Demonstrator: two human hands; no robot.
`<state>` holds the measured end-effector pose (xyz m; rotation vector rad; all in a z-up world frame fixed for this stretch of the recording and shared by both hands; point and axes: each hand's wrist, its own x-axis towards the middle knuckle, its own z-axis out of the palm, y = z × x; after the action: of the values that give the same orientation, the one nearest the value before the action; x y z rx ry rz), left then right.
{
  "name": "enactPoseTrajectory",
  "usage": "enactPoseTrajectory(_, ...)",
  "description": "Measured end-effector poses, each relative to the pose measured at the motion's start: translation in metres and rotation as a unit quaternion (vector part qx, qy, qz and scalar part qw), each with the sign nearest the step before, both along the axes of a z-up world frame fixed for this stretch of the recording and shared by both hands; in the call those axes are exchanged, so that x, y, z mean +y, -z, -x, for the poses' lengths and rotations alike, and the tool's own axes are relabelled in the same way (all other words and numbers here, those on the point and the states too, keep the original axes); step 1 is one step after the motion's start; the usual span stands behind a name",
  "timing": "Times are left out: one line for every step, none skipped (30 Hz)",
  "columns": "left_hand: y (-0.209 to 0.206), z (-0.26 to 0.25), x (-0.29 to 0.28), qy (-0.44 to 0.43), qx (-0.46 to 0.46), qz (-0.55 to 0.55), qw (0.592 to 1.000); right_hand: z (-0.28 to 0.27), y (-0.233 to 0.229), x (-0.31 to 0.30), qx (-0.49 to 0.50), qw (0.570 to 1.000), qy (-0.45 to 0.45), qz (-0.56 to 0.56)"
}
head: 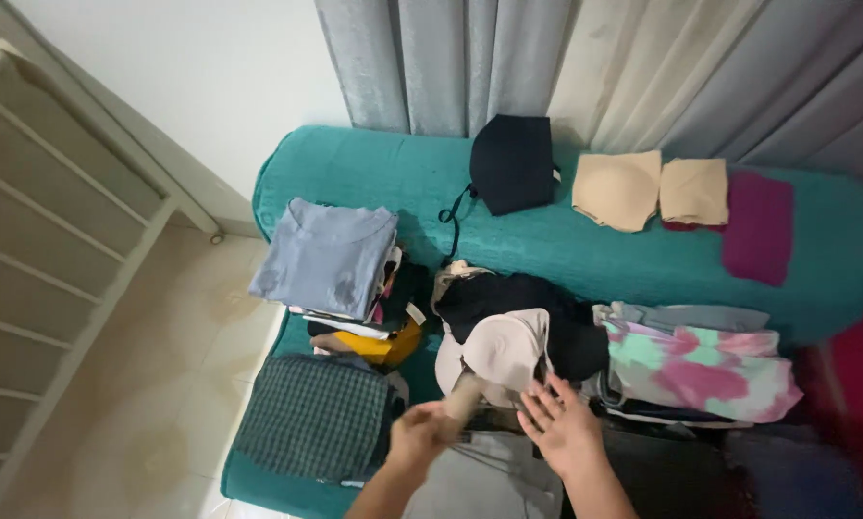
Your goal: Folding and organizing various items of clean laundry including bras, underwear, and shirts on a bench.
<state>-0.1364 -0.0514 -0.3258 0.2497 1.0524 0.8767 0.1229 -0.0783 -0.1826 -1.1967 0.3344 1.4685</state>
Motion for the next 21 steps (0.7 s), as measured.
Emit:
enactPoseTrajectory(-0.001, 0.005, 0.012, 0.003, 0.002, 0.003, 1.000, 0.001, 0.012, -0.002, 0.002, 1.000, 0.003, 0.003)
enactPoseTrajectory(-0.003, 0.009, 0.024, -0.007, 0.102, 0.038, 0.994, 0.002, 0.025, -0.003, 0.010, 1.000, 0.005, 0.000)
enactPoseTrajectory(-0.004, 0.015, 0.035, -0.016, 0.201, 0.071, 0.977, 0.005, 0.037, -0.006, 0.018, 1.000, 0.006, -0.003)
enactPoseTrajectory(0.015, 0.023, 0.046, -0.014, 0.203, 0.074, 0.976, 0.007, 0.049, -0.012, 0.020, 1.000, 0.009, 0.000)
enactPoseTrajectory(0.034, 0.028, 0.056, -0.027, 0.213, 0.020, 0.976, 0.006, 0.061, -0.019, 0.034, 0.999, 0.018, -0.014)
enactPoseTrajectory(0.053, 0.031, 0.066, -0.041, 0.223, -0.034, 0.973, 0.004, 0.072, -0.026, 0.048, 0.998, 0.028, -0.028)
enactPoseTrajectory(0.071, 0.029, 0.078, -0.038, 0.222, -0.031, 0.974, 0.002, 0.078, -0.027, 0.048, 0.998, 0.030, -0.025)
enactPoseTrajectory(0.089, 0.027, 0.089, -0.038, 0.365, -0.115, 0.923, 0.001, 0.084, -0.029, 0.078, 0.996, 0.024, -0.046)
enactPoseTrajectory(0.108, 0.024, 0.101, -0.036, 0.495, -0.199, 0.845, -0.001, 0.091, -0.031, 0.107, 0.992, 0.018, -0.069)
enactPoseTrajectory(0.075, 0.010, 0.102, -0.035, 0.494, -0.198, 0.846, 0.001, 0.083, -0.027, 0.106, 0.992, 0.020, -0.067)
enactPoseTrajectory(0.042, -0.004, 0.104, 0.037, 0.603, -0.274, 0.748, 0.004, 0.075, -0.024, 0.074, 0.996, 0.033, 0.024)
enactPoseTrajectory(0.009, -0.019, 0.105, 0.108, 0.692, -0.342, 0.627, 0.006, 0.066, -0.022, 0.042, 0.991, 0.047, 0.115)
enactPoseTrajectory(0.011, -0.026, 0.109, 0.110, 0.691, -0.341, 0.628, -0.003, 0.095, -0.034, 0.041, 0.991, 0.048, 0.117)
enactPoseTrajectory(0.014, -0.034, 0.113, 0.273, 0.671, -0.349, 0.594, -0.011, 0.123, -0.047, 0.062, 0.994, 0.053, 0.073)
enactPoseTrajectory(0.016, -0.041, 0.116, 0.428, 0.631, -0.351, 0.544, -0.019, 0.151, -0.062, 0.081, 0.995, 0.059, 0.029)
enactPoseTrajectory(0.005, -0.052, 0.119, 0.430, 0.628, -0.351, 0.545, -0.031, 0.183, -0.076, 0.080, 0.994, 0.060, 0.032)
enactPoseTrajectory(-0.006, -0.061, 0.123, 0.459, 0.616, -0.308, 0.561, -0.041, 0.215, -0.089, 0.092, 0.994, 0.039, -0.033)
enactPoseTrajectory(-0.017, -0.070, 0.127, 0.486, 0.602, -0.264, 0.576, -0.051, 0.246, -0.104, 0.104, 0.990, 0.017, -0.098)
enactPoseTrajectory(-0.012, -0.075, 0.132, 0.487, 0.601, -0.263, 0.576, -0.054, 0.247, -0.103, 0.104, 0.990, 0.017, -0.096)
enactPoseTrajectory(-0.008, -0.081, 0.137, 0.516, 0.623, -0.225, 0.544, -0.056, 0.247, -0.103, 0.133, 0.988, 0.075, 0.023)
enactPoseTrajectory(-0.004, -0.087, 0.143, 0.541, 0.642, -0.187, 0.510, -0.059, 0.247, -0.100, 0.158, 0.968, 0.134, 0.139)
